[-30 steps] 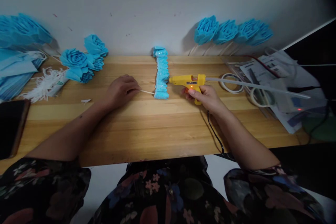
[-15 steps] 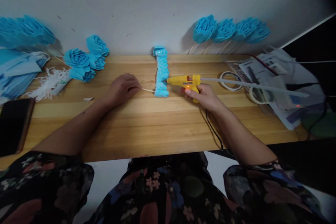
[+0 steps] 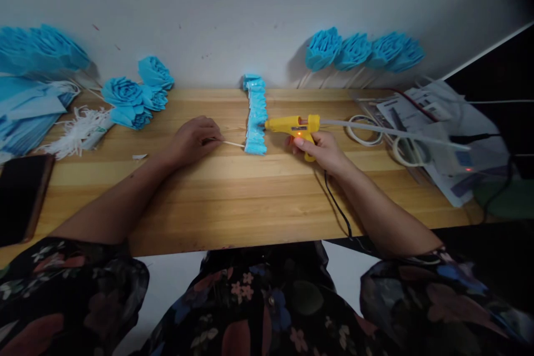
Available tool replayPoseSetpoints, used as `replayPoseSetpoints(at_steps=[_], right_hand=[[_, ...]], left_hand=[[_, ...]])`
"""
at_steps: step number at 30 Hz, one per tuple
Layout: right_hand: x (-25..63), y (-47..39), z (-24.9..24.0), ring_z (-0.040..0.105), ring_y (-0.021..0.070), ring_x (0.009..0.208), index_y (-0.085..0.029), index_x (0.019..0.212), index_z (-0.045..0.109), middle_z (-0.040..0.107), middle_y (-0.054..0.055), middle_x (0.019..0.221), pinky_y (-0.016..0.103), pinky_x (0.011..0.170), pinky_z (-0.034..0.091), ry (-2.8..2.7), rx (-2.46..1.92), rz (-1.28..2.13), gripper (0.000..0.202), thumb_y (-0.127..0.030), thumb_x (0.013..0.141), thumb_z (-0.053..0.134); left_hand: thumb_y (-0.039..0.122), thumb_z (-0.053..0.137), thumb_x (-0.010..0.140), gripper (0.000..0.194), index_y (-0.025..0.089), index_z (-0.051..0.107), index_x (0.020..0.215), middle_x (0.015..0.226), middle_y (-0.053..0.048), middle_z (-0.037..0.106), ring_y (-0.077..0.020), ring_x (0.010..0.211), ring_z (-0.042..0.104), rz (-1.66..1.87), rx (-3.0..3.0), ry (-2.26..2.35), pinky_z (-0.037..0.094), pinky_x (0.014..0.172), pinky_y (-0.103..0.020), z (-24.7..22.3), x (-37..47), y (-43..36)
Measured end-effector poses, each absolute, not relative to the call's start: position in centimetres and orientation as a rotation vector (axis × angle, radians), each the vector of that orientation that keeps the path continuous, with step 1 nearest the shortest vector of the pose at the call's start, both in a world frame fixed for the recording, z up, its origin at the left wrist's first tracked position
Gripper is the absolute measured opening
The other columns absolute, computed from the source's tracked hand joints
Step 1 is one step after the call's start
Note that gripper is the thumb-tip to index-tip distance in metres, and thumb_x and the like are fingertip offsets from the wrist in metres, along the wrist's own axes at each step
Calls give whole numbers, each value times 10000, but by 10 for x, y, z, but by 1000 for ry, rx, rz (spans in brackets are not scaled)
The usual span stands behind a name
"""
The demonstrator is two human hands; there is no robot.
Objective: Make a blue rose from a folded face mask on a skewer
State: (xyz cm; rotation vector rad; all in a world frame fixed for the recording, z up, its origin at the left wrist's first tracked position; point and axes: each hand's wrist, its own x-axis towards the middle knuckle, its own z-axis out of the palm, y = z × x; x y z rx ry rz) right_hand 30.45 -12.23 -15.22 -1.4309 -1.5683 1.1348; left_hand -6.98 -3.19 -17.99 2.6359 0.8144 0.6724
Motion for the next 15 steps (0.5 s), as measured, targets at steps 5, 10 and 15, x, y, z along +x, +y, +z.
replayPoseSetpoints(at_steps=[5,10,15], right_hand=[[307,-105,-144,615,189,694,-239,832,837,777,73,795,324,639,481,-1639,-1402,1215,746,-976,731,780],[306,-104,-154,609,174,690,-227,827,823,800,81,844,314,638,484,-1582,-1378,1245,741,-961,733,793],[309,-112,-160,615,201,735,-241,718,738,758,60,791,330,663,470,-1659,-1374,1208,724,-963,742,781]], left_hand=[[376,615,1074,290,205,790,918,978,-90,778,-239,918,692,659,2643,791,541,864,-365,-179,-71,-31],[360,607,1077,287,206,793,923,993,-91,784,-240,935,696,667,2637,816,549,877,-370,-177,-70,-34],[374,596,1087,315,196,793,919,981,-102,790,-245,926,706,697,2635,777,544,841,-371,-177,-70,-35]])
